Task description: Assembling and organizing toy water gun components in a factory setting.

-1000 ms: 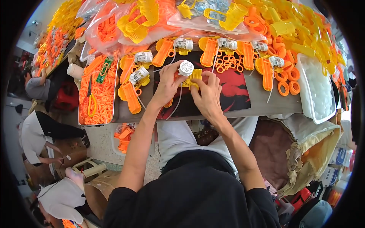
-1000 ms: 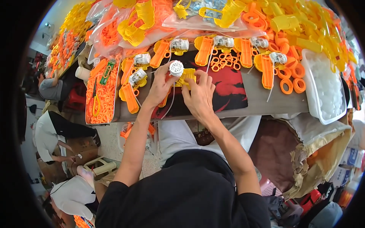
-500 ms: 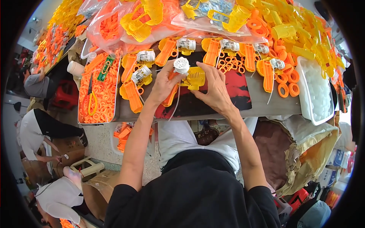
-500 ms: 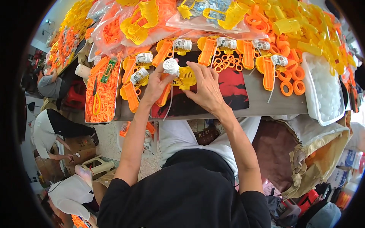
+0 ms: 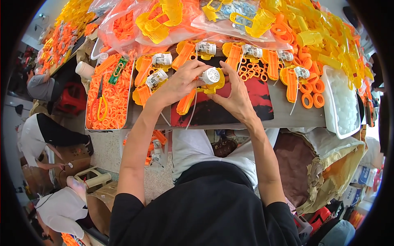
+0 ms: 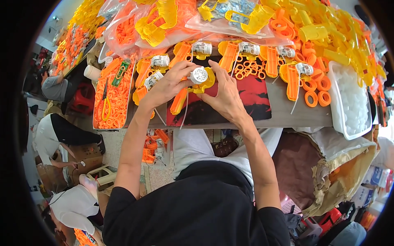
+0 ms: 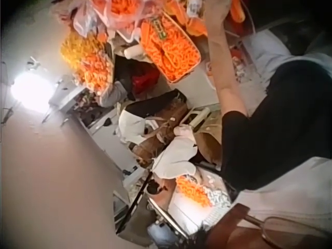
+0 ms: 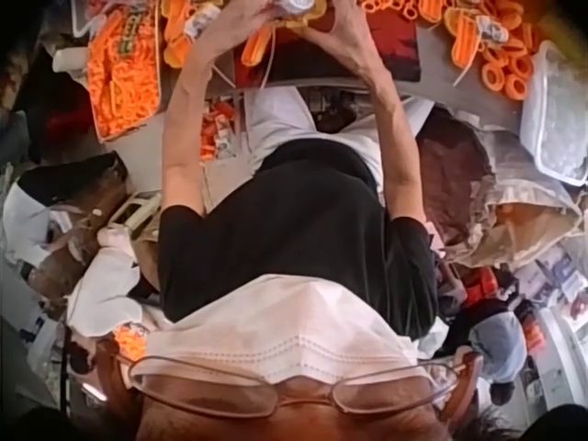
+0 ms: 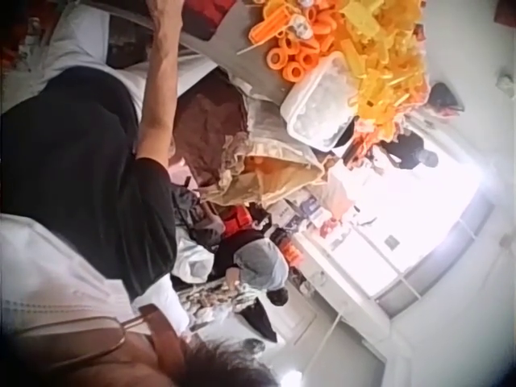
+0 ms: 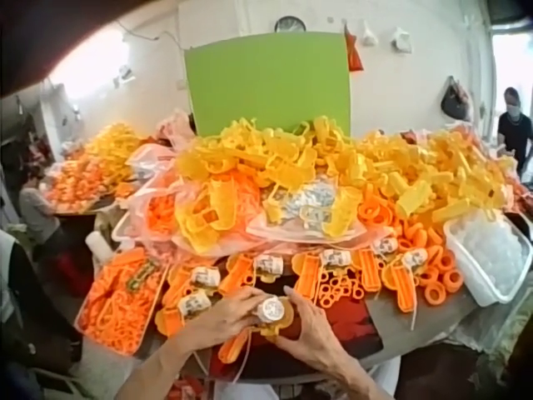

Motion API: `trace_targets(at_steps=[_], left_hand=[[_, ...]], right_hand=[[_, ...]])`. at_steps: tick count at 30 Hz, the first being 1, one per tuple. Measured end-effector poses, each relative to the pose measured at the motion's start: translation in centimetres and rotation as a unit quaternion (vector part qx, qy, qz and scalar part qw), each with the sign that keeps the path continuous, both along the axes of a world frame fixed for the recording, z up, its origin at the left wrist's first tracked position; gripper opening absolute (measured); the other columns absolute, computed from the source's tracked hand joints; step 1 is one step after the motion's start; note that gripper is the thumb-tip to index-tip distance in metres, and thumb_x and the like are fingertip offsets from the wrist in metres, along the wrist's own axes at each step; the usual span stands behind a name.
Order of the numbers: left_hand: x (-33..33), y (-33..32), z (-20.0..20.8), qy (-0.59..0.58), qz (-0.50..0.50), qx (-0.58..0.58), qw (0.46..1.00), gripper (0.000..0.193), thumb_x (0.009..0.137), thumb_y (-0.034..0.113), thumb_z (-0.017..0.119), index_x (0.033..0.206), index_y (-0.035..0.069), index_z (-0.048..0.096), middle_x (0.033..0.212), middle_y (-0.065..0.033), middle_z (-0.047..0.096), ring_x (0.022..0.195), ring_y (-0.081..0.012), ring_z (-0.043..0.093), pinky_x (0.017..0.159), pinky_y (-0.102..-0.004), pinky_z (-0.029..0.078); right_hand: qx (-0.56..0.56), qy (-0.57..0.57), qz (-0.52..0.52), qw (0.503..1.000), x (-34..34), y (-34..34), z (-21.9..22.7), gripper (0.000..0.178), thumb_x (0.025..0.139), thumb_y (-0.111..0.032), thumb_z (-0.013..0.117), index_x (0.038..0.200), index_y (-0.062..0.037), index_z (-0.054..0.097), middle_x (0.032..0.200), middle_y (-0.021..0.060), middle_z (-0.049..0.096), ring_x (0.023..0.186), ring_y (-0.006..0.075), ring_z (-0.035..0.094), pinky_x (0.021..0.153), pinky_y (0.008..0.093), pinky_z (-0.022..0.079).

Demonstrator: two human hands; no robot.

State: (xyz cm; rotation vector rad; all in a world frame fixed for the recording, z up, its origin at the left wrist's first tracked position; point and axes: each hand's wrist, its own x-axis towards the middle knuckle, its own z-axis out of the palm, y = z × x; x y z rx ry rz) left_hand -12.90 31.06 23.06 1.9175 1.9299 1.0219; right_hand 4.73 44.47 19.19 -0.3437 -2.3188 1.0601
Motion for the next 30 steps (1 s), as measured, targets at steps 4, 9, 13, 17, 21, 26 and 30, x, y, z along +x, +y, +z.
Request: trace_targets(at_steps=[4, 9, 13, 17, 21, 26, 30], left_hand=[[0.3, 0.7, -0.2, 0.049, 0.001, -0.003, 0.999, 0.043, 0.092, 0.007, 0.069, 0.133, 0.001, 0.06, 0.124, -0.0122, 0.058, 0.119, -0.03, 0.058, 0.102, -0.0395, 0.048], [1.0, 0.6, -0.3, 0.083, 0.02, 0.027, 0.996, 0.044, 0.09, 0.011, 0.073, 0.132, 0.002, 0.062, 0.118, -0.0129, 0.064, 0.111, -0.0307, 0.063, 0.098, -0.04, 0.05], [0.7, 0.2, -0.4, -0.146, 0.068, 0.017, 0.987, 0.038, 0.086, 0.01, 0.076, 0.122, 0.002, 0.068, 0.107, -0.013, 0.073, 0.097, -0.0308, 0.068, 0.091, -0.0392, 0.053], [0.8, 0.8, -0.7, -0.068, 0.053, 0.042, 0.995, 0.03, 0.085, 0.01, 0.076, 0.114, 0.004, 0.071, 0.104, -0.0109, 0.074, 0.097, -0.0295, 0.068, 0.088, -0.0383, 0.053], [1.0, 0.8, -1.4, -0.037, 0.06, 0.046, 0.996, 0.029, 0.083, 0.009, 0.078, 0.112, 0.005, 0.073, 0.105, -0.0106, 0.074, 0.098, -0.0292, 0.067, 0.088, -0.0382, 0.052], [2.9, -0.7, -4.9, -0.019, 0.105, 0.052, 0.993, 0.033, 0.079, 0.004, 0.08, 0.112, 0.006, 0.076, 0.114, -0.0067, 0.07, 0.102, -0.0247, 0.06, 0.092, -0.0359, 0.05], [4.7, 0.3, -5.9, 0.073, 0.162, 0.128, 0.976, 0.033, 0.079, 0.011, 0.08, 0.112, 0.008, 0.075, 0.11, -0.0032, 0.067, 0.095, -0.0256, 0.057, 0.088, -0.0381, 0.048]], right_hand=[[-0.016, 0.003, -0.004, 1.0, 0.0, 0.3, -0.3, 0.095, 0.074, -0.015, 0.089, 0.154, -0.0026, 0.038, 0.126, 0.0147, 0.062, 0.11, 0.0255, 0.061, 0.099, 0.0387, 0.051], [-0.029, 0.027, -0.013, 0.999, -0.2, -0.1, -0.2, 0.097, 0.074, -0.014, 0.09, 0.154, -0.0016, 0.037, 0.124, 0.0134, 0.063, 0.108, 0.0233, 0.062, 0.098, 0.0375, 0.052], [-0.122, 0.031, 0.003, 0.992, -0.4, -0.6, 0.0, 0.101, 0.071, -0.013, 0.093, 0.154, -0.0013, 0.036, 0.121, 0.0114, 0.064, 0.104, 0.0204, 0.064, 0.096, 0.0355, 0.053], [-0.057, 0.024, -0.028, 0.998, -0.2, -0.5, 0.3, 0.1, 0.071, -0.013, 0.093, 0.153, -0.0007, 0.037, 0.123, 0.013, 0.065, 0.108, 0.0211, 0.065, 0.097, 0.036, 0.054], [-0.134, 0.01, 0.006, 0.991, 0.0, 0.1, -0.3, 0.098, 0.072, -0.011, 0.092, 0.153, -0.0005, 0.037, 0.125, 0.0155, 0.065, 0.112, 0.0235, 0.067, 0.097, 0.0367, 0.055], [0.036, -0.006, -0.01, 0.999, 2.1, 0.0, -2.8, 0.088, 0.073, -0.014, 0.091, 0.147, -0.0044, 0.046, 0.125, 0.0145, 0.066, 0.115, 0.0268, 0.065, 0.094, 0.0371, 0.053], [0.074, -0.029, -0.187, 0.979, 3.8, 4.1, -2.9, 0.032, 0.086, -0.018, 0.08, 0.114, -0.0078, 0.068, 0.108, 0.0101, 0.064, 0.1, 0.0288, 0.059, 0.089, 0.0442, 0.045]])
